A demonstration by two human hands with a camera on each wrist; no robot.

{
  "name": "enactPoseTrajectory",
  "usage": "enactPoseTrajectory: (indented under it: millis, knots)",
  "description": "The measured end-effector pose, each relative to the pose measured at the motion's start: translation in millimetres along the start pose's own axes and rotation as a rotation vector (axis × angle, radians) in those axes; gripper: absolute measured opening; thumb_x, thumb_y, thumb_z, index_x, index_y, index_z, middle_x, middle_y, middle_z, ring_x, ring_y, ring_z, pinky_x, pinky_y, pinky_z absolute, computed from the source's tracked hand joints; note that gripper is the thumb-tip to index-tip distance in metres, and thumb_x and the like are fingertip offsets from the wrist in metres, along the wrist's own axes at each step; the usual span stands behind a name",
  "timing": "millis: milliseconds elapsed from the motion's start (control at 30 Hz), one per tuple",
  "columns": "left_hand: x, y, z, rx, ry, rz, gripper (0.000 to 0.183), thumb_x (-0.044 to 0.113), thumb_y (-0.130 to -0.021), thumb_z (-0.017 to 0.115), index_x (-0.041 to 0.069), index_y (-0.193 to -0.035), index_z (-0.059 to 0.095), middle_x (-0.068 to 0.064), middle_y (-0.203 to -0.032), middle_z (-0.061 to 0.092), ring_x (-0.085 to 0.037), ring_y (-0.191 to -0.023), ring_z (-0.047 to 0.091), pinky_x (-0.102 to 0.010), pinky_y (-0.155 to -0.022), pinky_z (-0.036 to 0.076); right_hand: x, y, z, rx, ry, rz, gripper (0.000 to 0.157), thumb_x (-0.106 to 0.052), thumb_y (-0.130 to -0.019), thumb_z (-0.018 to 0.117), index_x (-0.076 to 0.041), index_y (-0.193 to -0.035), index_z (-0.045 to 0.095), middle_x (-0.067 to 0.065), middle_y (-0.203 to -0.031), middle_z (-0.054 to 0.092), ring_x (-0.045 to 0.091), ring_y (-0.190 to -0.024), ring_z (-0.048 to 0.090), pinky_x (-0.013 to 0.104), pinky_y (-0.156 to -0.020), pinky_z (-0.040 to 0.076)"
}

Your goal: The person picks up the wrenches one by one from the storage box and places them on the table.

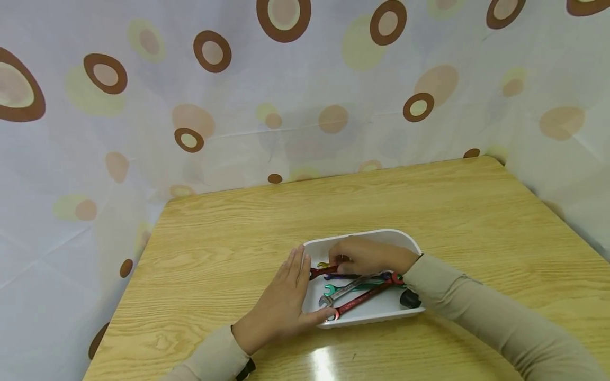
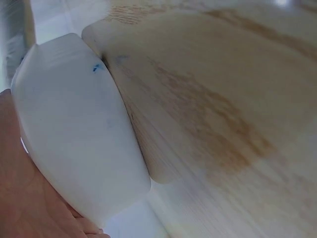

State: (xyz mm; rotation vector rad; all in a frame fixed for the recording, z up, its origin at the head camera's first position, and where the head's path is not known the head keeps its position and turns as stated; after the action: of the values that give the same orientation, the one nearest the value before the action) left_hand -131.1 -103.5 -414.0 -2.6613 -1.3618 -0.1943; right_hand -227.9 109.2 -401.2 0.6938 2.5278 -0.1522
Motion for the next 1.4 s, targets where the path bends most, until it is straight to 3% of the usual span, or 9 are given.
enactPoseTrajectory:
  millis: [467, 667, 867, 1100, 1267, 1400]
  knots:
    - [1.5, -0.1, -0.9, -0.023, 0.011, -0.027, 0.111, 0.079, -0.085, 0.032, -0.003, -0.151, -0.001, -0.018, -0.159, -0.009, -0.03, -0.147, -0.003, -0.042, -0.118, 0.014, -5, 18, -30.0, 0.079, 0.031, 0.067, 0.002, -0.009, -0.091, 0.065, -0.008, -0.091, 0.066, -0.008, -0.08, 0.061, 0.005, -0.072, 0.051, 0.025, -0.066, 0.046]
    - [1.5, -1.0, -1.2, -0.018, -0.005, -0.028, 0.111, 0.079, -0.085, 0.032, -0.006, -0.151, 0.006, -0.022, -0.159, -0.001, -0.034, -0.147, 0.003, -0.044, -0.117, 0.016, -8, 33, -47.6, 0.138, 0.001, 0.102, 0.004, -0.008, -0.092, 0.064, -0.01, -0.094, 0.066, -0.008, -0.08, 0.06, 0.006, -0.072, 0.051, 0.027, -0.067, 0.048]
    - [1.8, -0.5, -0.6, -0.02, 0.007, -0.034, 0.11, 0.079, -0.085, 0.031, -0.006, -0.151, 0.008, -0.021, -0.159, -0.002, -0.033, -0.147, 0.002, -0.044, -0.117, 0.016, -5, 54, -65.4, 0.204, -0.06, 0.163, 0.007, -0.007, -0.092, 0.063, -0.01, -0.097, 0.067, -0.004, -0.087, 0.065, 0.01, -0.079, 0.059, 0.03, -0.071, 0.053]
    - [2.7, -2.3, -1.1, -0.014, 0.009, -0.018, 0.109, 0.077, -0.087, 0.033, -0.006, -0.151, 0.005, -0.021, -0.159, -0.003, -0.032, -0.147, -0.001, -0.043, -0.117, 0.014, 12, 90, -79.0, 0.313, -0.085, 0.314, 0.008, -0.009, -0.092, 0.063, -0.009, -0.098, 0.068, -0.001, -0.09, 0.067, 0.015, -0.084, 0.063, 0.037, -0.077, 0.054]
    - [3.1, -2.0, -2.1, -0.016, -0.004, -0.019, 0.11, 0.077, -0.086, 0.033, -0.007, -0.15, 0.007, -0.022, -0.159, -0.002, -0.033, -0.147, 0.0, -0.043, -0.117, 0.014, 27, 117, -76.2, 0.384, -0.201, 0.479, 0.014, -0.014, -0.095, 0.061, -0.005, -0.104, 0.065, 0.006, -0.093, 0.065, 0.018, -0.082, 0.059, 0.034, -0.07, 0.05]
    - [4.0, -0.9, -1.7, -0.012, -0.023, -0.018, 0.109, 0.078, -0.086, 0.033, -0.007, -0.15, 0.011, -0.023, -0.158, 0.001, -0.033, -0.147, 0.002, -0.042, -0.118, 0.014, 42, 137, -65.7, 0.42, -0.301, 0.587, 0.024, -0.019, -0.097, 0.058, 0.0, -0.11, 0.061, 0.011, -0.1, 0.062, 0.022, -0.089, 0.061, 0.032, -0.072, 0.051]
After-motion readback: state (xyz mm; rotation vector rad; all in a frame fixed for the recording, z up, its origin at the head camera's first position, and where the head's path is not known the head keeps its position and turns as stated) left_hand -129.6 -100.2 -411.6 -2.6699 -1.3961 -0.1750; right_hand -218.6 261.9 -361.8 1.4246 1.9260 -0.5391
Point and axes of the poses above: each hand's wrist, its own y-axis away from the middle knuckle, its own z-axis out of the palm, x = y × z, the point moved 1 cm from there along -y, towards the middle knuckle
